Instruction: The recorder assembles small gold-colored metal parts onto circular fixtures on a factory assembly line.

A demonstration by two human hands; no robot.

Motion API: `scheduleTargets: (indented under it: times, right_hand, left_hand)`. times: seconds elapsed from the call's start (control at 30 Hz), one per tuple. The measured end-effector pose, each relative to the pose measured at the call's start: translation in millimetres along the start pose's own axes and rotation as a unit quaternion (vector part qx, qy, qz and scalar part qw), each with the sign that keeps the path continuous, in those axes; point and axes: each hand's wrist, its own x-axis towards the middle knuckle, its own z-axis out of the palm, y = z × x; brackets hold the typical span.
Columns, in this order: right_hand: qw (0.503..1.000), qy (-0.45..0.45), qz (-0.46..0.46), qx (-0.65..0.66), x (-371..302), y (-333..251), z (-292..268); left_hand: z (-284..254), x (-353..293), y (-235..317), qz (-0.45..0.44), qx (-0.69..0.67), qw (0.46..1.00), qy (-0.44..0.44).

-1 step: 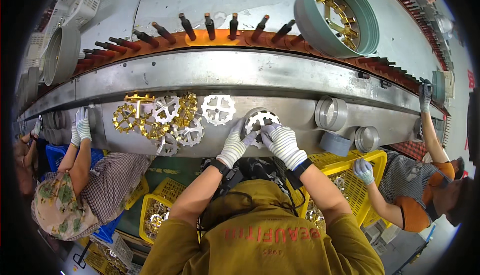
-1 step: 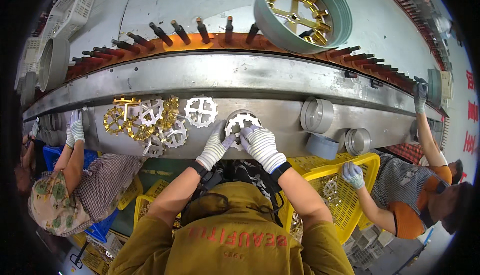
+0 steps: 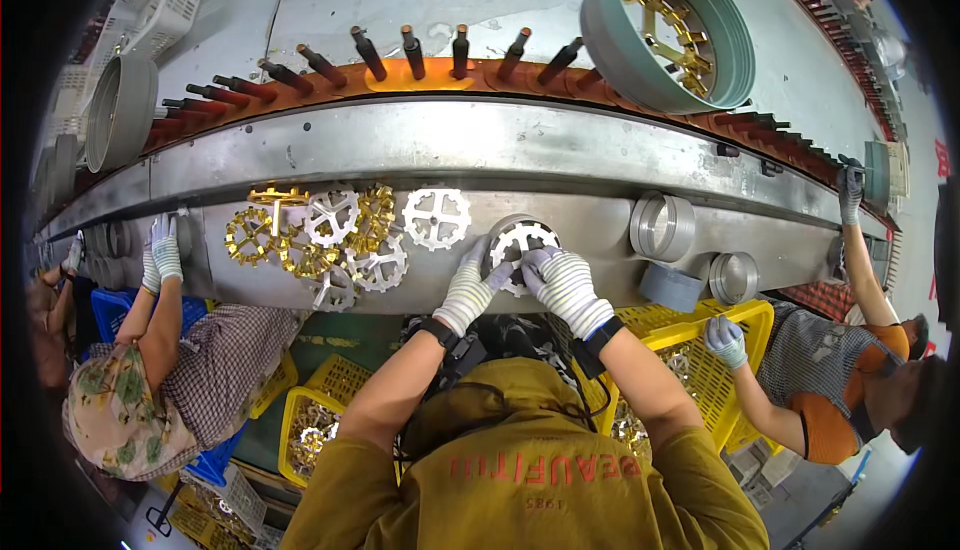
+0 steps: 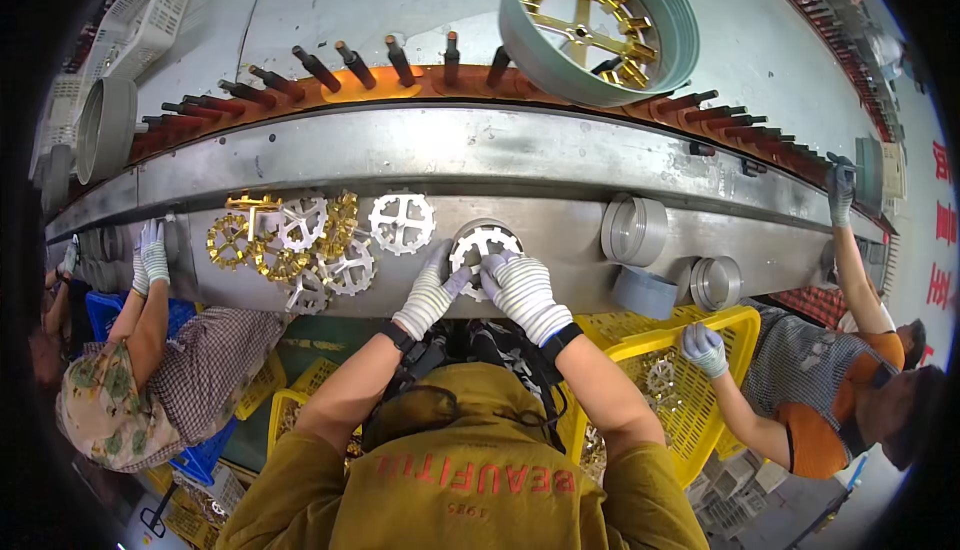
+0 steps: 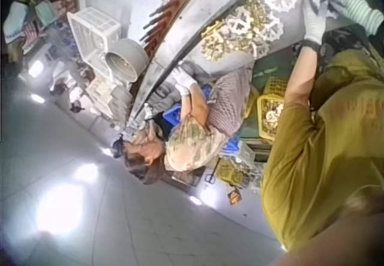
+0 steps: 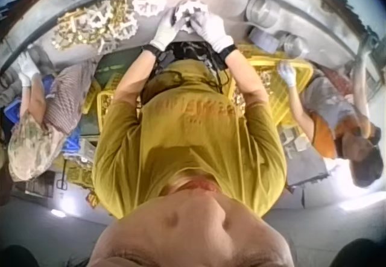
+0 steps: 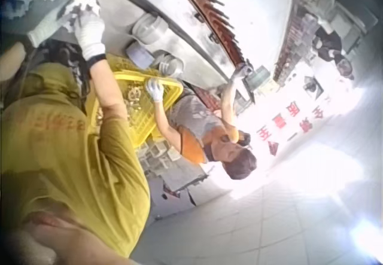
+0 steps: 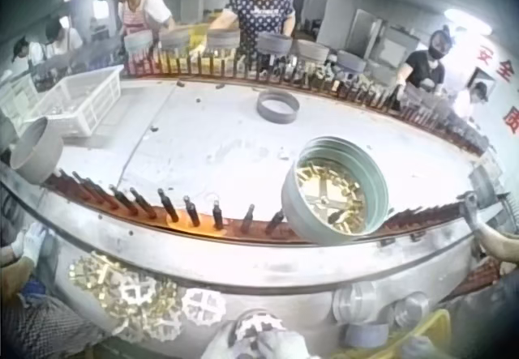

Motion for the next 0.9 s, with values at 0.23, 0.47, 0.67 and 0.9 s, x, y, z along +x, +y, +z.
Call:
scheduleTargets:
  times: [0.23,0.47,0.67,0.9]
  right_hand:
    - [1.000,0.005,0.010,0.008,0,2,5]
    - [0.999,0.024,-0.001,-0.021,3,2,1]
    - [0.999,0.007,-0.016,-0.047,3,0,-4]
    - [0.999,0.015,0.014,-0.024,5,4,-4]
  left_hand:
    - [-3,4,2,0.006,0.054,0.999,0.000]
    - [2,14,3,0.016,0.081,0.997,-0.008]
    - [4,10,-16,-0.005,-0.019,1.000,0.002]
    - [8,12,-6,-0.012,0.014,1.000,0.000]
